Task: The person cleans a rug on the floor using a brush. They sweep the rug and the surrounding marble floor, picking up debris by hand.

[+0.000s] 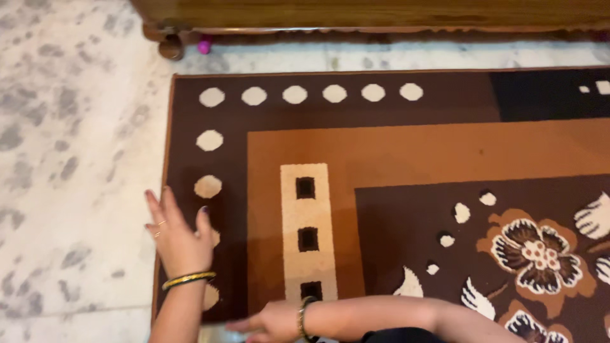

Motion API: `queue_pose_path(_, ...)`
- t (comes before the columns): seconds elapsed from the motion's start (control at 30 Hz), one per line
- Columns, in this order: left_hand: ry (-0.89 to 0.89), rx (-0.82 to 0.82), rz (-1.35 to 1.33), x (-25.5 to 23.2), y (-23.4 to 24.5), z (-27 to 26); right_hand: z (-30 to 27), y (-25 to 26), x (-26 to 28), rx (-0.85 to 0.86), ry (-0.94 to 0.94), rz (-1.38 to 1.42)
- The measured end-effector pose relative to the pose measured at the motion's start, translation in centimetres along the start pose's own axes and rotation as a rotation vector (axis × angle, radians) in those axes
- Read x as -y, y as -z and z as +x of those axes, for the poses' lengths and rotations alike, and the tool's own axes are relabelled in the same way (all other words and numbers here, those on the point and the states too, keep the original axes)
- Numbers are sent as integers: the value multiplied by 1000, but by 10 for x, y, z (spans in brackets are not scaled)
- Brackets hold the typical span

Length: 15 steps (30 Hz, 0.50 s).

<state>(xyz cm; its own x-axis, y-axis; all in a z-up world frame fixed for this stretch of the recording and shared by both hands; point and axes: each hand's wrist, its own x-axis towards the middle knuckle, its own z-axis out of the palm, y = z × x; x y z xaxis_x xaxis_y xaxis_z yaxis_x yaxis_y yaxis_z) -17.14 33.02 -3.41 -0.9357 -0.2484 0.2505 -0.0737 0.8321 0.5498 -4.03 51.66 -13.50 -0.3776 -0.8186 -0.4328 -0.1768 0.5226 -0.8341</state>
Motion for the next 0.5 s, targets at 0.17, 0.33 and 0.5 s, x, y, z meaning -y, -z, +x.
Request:
queue_pose_path(0.17, 1, 65, -28, -8, -7, -3, -131, 124, -158, -1098, -675, -290)
queue_pose_path(0.33, -62, 167, -62, -28, -43, -36, -407, 107, -258, -1745, -1284, -116)
queue_pose_path(0.5, -114, 300, -46, -62, -66, -54, -426, 21, -251, -1871, -1295, 119)
